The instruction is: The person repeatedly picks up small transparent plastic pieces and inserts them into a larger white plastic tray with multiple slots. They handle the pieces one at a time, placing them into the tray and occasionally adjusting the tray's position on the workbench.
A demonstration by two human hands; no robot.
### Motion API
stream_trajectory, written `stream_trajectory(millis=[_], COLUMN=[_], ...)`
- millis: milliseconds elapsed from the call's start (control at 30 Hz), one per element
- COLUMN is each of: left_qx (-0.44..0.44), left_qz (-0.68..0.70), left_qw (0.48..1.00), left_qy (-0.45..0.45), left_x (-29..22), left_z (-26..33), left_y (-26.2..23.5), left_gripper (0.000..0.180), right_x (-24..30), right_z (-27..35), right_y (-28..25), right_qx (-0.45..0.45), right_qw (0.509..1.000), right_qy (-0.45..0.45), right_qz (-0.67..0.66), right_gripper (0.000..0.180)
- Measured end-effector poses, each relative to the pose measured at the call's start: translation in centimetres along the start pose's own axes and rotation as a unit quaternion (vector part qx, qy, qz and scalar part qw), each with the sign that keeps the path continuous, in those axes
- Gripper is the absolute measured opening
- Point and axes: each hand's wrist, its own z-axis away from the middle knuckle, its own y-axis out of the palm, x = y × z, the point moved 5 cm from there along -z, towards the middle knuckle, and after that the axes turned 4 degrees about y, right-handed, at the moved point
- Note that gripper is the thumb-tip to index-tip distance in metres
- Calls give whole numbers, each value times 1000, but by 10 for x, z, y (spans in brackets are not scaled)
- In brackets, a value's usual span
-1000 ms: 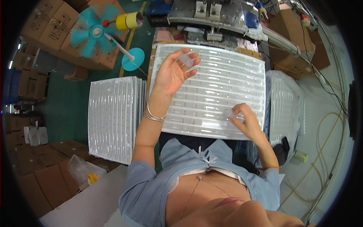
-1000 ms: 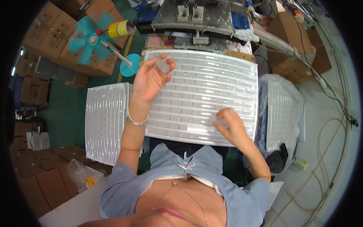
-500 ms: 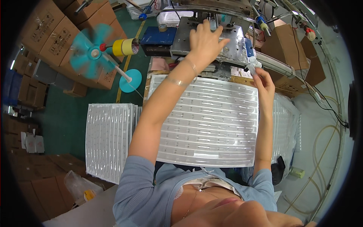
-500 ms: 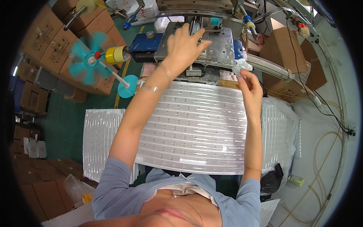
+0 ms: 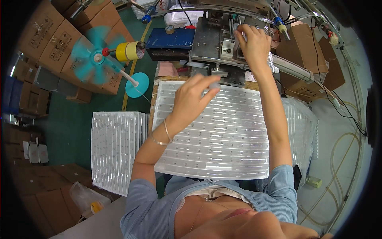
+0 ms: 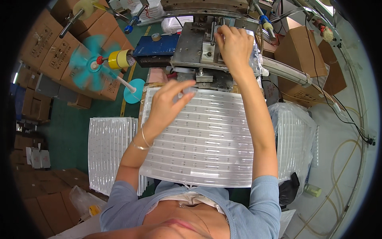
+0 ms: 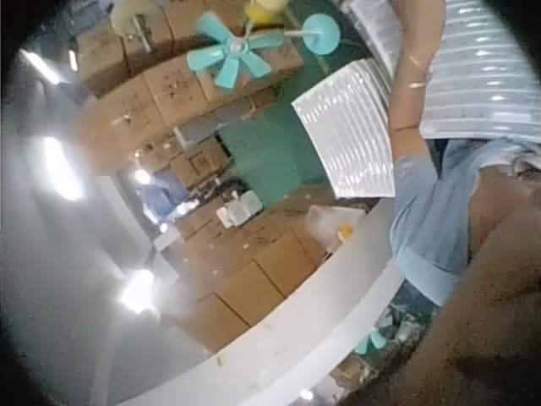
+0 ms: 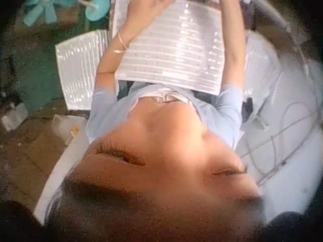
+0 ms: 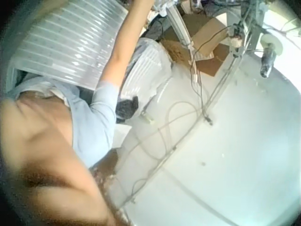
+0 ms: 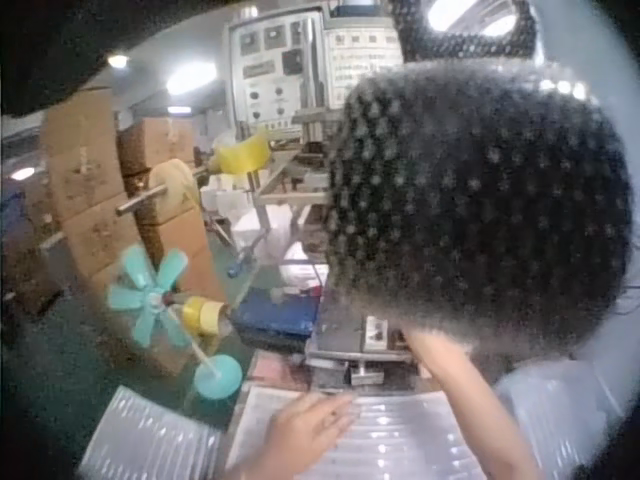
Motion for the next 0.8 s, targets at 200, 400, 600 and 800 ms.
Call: stream_trajectory(millis=[200,400,600,800], left_qx=[26,19,-11,134], left_qz=[47,277,539,44], left_qw=[995,937,752,990], left_qy=[-88,-212,-380,5], left_x=[5,21,16,-56], left_z=[54,94,127,165], left_y=[-9,-16,-8,41], left_gripper=[29,27,33,20], right_x=[-12,-37,10,46], right_z=[4,90,229,298], right_y=[12,-67,-152,-179], right_qx=[2,17,270,406], right_qw=[998,968,952,911], right_qy=[48,180,71,-9], right_qz=[-49,-173,-126,-73], right_gripper=[29,37,23,25])
